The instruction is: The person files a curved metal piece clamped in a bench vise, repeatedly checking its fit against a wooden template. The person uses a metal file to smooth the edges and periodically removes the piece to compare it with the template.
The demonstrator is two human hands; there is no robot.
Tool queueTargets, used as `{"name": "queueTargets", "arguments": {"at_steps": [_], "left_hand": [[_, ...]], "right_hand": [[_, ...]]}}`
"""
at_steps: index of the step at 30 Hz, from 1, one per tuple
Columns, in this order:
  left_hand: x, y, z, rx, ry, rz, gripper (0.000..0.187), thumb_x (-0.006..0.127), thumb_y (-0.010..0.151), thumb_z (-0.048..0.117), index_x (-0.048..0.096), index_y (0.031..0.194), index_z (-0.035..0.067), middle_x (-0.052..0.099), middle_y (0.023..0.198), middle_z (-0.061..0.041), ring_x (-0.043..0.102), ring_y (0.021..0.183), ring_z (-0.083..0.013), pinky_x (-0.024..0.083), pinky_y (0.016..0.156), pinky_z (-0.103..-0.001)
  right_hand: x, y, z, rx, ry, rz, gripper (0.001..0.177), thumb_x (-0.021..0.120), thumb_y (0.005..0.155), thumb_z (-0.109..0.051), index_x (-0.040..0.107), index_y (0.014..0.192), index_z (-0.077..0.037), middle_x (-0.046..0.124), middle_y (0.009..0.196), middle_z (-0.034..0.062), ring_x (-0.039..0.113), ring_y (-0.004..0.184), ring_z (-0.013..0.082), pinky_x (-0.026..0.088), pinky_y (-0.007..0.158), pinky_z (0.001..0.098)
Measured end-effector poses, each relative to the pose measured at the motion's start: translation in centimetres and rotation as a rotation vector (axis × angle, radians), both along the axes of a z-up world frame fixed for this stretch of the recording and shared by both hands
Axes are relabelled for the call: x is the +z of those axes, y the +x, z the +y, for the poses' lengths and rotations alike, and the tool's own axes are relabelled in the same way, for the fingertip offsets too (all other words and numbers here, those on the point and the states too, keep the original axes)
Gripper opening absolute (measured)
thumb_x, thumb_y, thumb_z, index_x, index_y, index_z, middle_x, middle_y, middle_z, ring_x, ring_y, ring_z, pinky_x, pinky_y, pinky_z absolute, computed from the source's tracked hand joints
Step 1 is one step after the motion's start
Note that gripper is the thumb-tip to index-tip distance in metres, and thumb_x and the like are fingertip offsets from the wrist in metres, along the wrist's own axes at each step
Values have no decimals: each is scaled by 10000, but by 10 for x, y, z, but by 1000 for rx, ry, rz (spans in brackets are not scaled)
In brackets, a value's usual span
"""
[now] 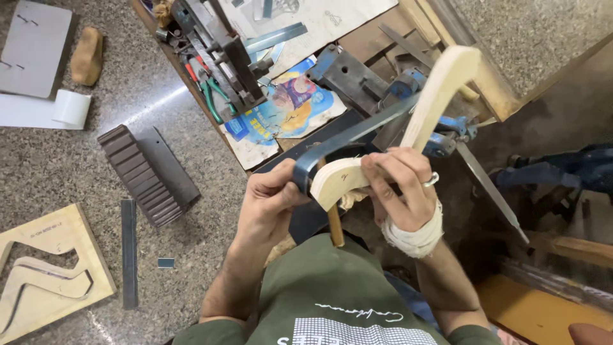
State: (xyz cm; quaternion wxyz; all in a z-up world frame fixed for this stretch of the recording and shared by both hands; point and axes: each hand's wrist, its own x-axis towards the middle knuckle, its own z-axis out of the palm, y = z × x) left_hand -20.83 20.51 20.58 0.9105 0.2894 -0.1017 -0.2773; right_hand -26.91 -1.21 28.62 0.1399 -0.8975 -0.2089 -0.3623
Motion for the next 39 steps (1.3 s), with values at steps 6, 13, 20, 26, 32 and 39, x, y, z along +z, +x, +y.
{"name": "queueTargets", "arguments": {"at_steps": [6, 13, 20, 26, 32, 39], "left_hand": [[8, -5, -15, -63, 27, -57, 288, 773, 993, 110, 732, 1183, -103, 626, 1102, -72, 639, 1007, -147, 565, 904, -293], [23, -7, -21, -77, 83, -46, 315, 771, 950, 108, 729, 1192, -91, 640, 1085, -80, 647, 995, -164, 573, 894, -313], [25, -10, -26, -16, 210, -226, 250, 733, 975, 0, 726, 1197, -113, 651, 1090, -87, 612, 1012, -149, 505, 915, -279], [30, -10, -25, -17, 301, -337, 255, 716, 957, -31, 706, 1202, -98, 660, 1087, -78, 631, 1005, -132, 512, 897, -261], [27, -13, -31, -7, 299, -356, 256, 691, 971, -59, 698, 1225, -99, 642, 1101, -75, 615, 1003, -115, 506, 889, -239], [31, -20, -37, 43, 301, -335, 300, 701, 966, -56, 691, 1264, -86, 628, 1084, -60, 593, 950, -90, 499, 826, -221]], "right_hand": [[5, -6, -25, 12, -79, -19, 349, 833, 895, 77, 725, 1225, 38, 623, 1208, 139, 601, 1098, 347, 576, 949, 504], [2, -11, -37, 15, -108, -44, 300, 833, 911, 48, 746, 1196, 15, 619, 1242, 120, 594, 1114, 338, 587, 969, 507], [7, -13, -43, 9, -160, -60, 261, 830, 914, 25, 757, 1165, 16, 605, 1248, 125, 580, 1141, 342, 597, 975, 525], [13, -14, -48, -6, -236, -51, 246, 815, 935, 42, 754, 1172, 17, 606, 1255, 149, 576, 1179, 355, 590, 1003, 539], [16, -14, -49, -45, -256, -31, 240, 709, 967, -21, 757, 1199, 14, 609, 1253, 155, 580, 1204, 362, 587, 1029, 549], [21, -12, -45, -53, -227, -20, 244, 691, 980, -71, 753, 1205, -1, 597, 1250, 163, 568, 1218, 355, 578, 1045, 566]]}}
